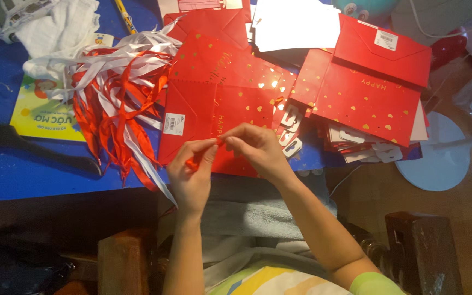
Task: The person assembles red gift bags by threading red and white ribbons through white plastic handles and securing them with knots. They handle multiple bags one at a time, folding and tying ribbons, then stacking the finished bags on the table.
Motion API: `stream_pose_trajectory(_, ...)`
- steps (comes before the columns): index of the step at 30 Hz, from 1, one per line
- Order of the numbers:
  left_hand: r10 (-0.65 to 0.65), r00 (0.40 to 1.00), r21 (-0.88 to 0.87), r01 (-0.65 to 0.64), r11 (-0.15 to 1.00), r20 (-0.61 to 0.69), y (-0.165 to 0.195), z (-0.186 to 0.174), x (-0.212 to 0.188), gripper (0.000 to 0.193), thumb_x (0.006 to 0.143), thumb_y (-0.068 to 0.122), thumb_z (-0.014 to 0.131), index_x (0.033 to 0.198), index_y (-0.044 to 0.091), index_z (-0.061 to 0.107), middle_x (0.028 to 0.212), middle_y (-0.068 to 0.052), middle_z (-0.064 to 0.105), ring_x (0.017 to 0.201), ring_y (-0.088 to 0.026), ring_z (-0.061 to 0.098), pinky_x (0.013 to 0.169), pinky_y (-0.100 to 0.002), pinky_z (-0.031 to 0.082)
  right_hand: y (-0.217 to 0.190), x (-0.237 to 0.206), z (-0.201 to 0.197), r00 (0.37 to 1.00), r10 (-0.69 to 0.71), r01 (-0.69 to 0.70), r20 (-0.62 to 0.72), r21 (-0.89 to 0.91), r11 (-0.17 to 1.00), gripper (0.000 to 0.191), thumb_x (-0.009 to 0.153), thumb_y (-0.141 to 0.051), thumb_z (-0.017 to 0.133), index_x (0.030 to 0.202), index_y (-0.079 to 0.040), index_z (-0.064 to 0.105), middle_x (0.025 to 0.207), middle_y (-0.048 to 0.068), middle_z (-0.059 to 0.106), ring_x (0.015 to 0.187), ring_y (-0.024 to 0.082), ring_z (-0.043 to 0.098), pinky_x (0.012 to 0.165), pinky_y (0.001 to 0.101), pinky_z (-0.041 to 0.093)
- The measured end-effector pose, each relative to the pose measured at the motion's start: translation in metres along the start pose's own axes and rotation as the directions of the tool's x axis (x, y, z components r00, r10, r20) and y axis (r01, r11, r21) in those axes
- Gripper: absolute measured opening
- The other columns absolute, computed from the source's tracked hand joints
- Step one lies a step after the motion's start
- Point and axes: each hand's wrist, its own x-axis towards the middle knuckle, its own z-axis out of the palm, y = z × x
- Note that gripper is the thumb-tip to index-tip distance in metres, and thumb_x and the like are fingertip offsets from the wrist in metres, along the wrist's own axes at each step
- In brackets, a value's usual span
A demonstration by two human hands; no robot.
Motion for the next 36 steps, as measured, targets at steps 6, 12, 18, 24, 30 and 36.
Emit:
stream_pose_trajectory(6,-0.134,0.937,0.035,0.154,0.988,-0.322,-0.019,-0.063,0.010,0.009,0.099,0.009,0.078,0.107,0.005,0.076,0.093,0.000,0.071,0.080,-0.006,0.059,0.073,-0.022,0.049,0.005,0.061,0.001,0.987,0.129,-0.158,0.091,0.512,0.844,0.018,0.105,-0.022,0.061,0.112,-0.005,0.063,0.099,0.012,0.077,0.066,0.015,0.065,0.062,0.0302,0.055)
stream_pose_trajectory(12,-0.015,0.816,-0.095,-0.049,0.994,-0.578,-0.047,-0.109,0.019,0.012,0.105,0.002,0.074,0.116,-0.002,0.070,0.105,-0.005,0.070,0.087,-0.010,0.060,0.082,-0.023,0.051,-0.020,0.115,0.013,0.984,0.155,-0.178,0.089,0.507,0.843,0.025,0.105,-0.023,0.057,0.121,-0.004,0.060,0.117,0.014,0.074,0.082,0.020,0.072,0.078,0.0391,0.062)
stream_pose_trajectory(18,0.267,0.901,0.425,-0.106,0.899,-0.341,-0.048,-0.099,0.033,0.046,0.100,0.002,0.073,0.142,-0.005,0.054,0.146,-0.026,0.053,0.138,-0.037,0.049,0.117,-0.045,0.040,-0.043,0.143,0.033,0.951,-0.034,-0.169,0.308,0.608,0.776,0.055,0.099,-0.018,0.059,0.146,-0.031,0.033,0.147,0.009,0.052,0.129,0.025,0.062,0.099,0.0461,0.059)
stream_pose_trajectory(24,0.167,0.986,0.615,-0.118,0.780,-0.022,-0.037,-0.049,0.023,0.044,0.094,0.006,0.073,0.137,0.002,0.060,0.146,-0.022,0.056,0.144,-0.040,0.045,0.121,-0.049,0.035,-0.031,0.098,0.008,0.979,-0.026,-0.011,0.203,0.179,0.984,0.051,0.107,-0.026,0.057,0.155,-0.015,0.042,0.152,0.013,0.055,0.131,0.021,0.060,0.106,0.0398,0.053)
stream_pose_trajectory(30,0.140,0.962,0.626,-0.259,0.735,0.233,-0.021,0.040,-0.006,0.049,0.087,0.027,0.079,0.129,0.006,0.065,0.132,-0.013,0.063,0.131,-0.033,0.053,0.112,-0.047,0.041,-0.007,0.036,-0.029,0.986,-0.125,0.132,-0.108,0.056,0.990,0.039,0.108,-0.019,0.056,0.143,-0.002,0.055,0.137,0.012,0.066,0.127,0.019,0.063,0.107,0.0345,0.052)
stream_pose_trajectory(36,0.093,0.957,0.760,-0.277,0.588,0.276,-0.010,0.078,-0.004,0.088,0.071,0.047,0.082,0.138,-0.002,0.055,0.132,-0.018,0.059,0.125,-0.034,0.050,0.100,-0.053,0.036,0.002,0.005,-0.043,0.957,-0.170,0.148,-0.236,-0.108,0.983,0.025,0.106,-0.011,0.057,0.127,0.000,0.066,0.123,0.008,0.069,0.117,0.015,0.064,0.104,0.0311,0.052)
